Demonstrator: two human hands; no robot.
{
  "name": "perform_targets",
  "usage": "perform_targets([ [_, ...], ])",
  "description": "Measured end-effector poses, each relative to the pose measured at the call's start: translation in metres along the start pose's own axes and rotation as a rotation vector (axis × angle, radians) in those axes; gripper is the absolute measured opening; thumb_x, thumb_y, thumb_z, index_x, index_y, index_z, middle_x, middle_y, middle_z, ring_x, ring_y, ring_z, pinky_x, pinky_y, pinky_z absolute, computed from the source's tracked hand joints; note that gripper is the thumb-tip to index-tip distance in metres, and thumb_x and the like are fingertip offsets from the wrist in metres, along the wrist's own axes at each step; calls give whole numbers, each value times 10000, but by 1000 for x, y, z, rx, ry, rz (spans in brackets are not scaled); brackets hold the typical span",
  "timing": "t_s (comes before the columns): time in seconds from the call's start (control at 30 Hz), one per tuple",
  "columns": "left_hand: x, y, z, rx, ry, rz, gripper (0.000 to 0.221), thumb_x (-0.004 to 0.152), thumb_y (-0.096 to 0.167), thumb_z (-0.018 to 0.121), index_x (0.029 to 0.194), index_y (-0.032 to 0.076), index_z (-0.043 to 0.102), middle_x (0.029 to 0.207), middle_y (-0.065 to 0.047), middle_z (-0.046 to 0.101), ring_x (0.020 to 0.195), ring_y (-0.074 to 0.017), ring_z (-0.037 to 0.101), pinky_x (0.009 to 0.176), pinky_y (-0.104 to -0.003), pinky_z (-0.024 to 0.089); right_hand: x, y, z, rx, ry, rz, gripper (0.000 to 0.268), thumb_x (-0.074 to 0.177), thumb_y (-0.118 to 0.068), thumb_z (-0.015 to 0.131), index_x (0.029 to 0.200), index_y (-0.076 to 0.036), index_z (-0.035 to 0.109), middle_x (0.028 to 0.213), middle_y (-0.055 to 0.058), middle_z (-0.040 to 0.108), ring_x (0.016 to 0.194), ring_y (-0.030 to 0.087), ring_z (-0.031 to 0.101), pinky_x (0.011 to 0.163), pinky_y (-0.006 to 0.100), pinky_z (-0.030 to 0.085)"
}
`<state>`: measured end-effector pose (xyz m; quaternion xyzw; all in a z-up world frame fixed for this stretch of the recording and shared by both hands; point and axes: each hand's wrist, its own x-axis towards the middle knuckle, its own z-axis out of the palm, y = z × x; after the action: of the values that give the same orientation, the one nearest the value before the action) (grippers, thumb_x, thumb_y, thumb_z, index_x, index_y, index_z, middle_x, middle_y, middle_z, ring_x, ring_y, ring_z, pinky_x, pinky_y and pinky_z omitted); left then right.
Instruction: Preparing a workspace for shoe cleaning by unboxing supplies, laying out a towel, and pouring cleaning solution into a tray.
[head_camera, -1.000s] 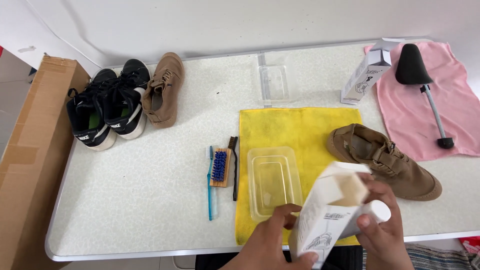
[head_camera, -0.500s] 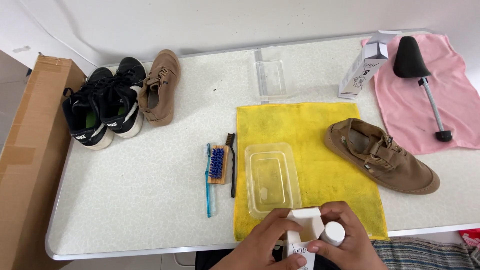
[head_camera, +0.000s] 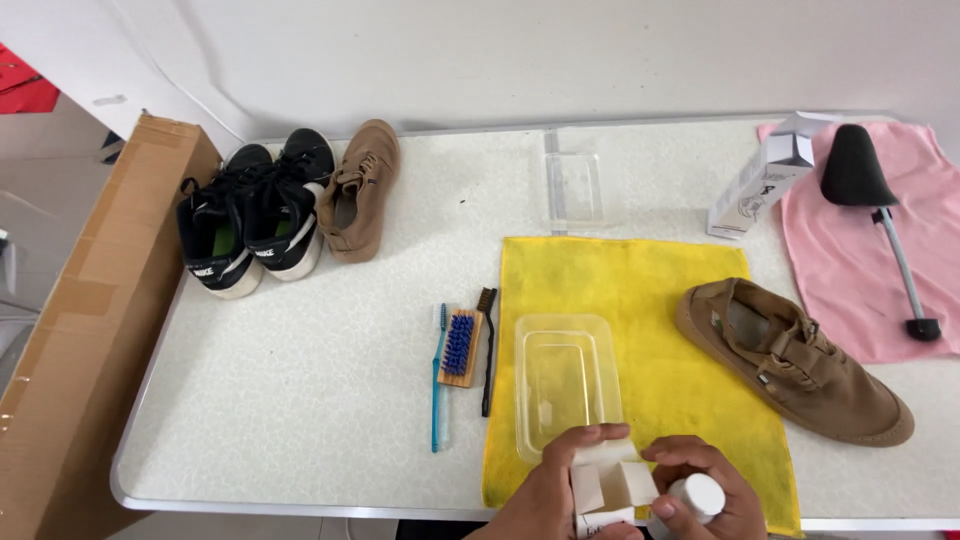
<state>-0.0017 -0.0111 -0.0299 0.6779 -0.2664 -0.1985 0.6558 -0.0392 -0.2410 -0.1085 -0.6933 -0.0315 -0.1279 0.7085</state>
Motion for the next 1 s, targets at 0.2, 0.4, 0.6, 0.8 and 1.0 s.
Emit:
perform_targets([
  [0.2,12,11,1,71,-99,-64,786,905,601,522,1522,156,323,1570,-136,429,1409,-323,500,1083,-449,421,5,-7,2,-158,33,-105,380,768,-352,804,944,-19,753,932,121,785,950,217,765,886,308,607],
  [0.4,7,18,-3,-58,165,-151,453,1077,466,376,1287,158,635,595,75,466,532,-51,416,524,-270,310,9,-31,9,-281,-159,-189,314,747,-285,818,964,-63,780,970,71,707,528,109,713,668,223,589],
  [0.6,9,5,0,-84,183,-211,526,1070,506,373,1235,102,666,973,-19,713,880,-133,668,756,-295,522,48,33,-34,-260,-209,1006,418,853,0,798,535,237,666,535,401,764,539,406,671,610,412,457],
  [0.8,11,13,-4,-127,161,-251,502,1073,409,347,1298,69,639,1119,-59,736,939,-168,675,772,-304,518,-8,-41,16,-266,-62,330,135,630,81,868,759,82,908,768,125,762,933,224,847,787,291,640],
  [1.0,4,24,-18,-166,-34,6,756,1009,706,375,1345,73,617,1334,-132,670,1256,-220,646,1047,-346,510,0,-43,35,-470,6,-110,259,855,-160,632,630,-36,669,731,72,676,577,114,676,537,215,457],
])
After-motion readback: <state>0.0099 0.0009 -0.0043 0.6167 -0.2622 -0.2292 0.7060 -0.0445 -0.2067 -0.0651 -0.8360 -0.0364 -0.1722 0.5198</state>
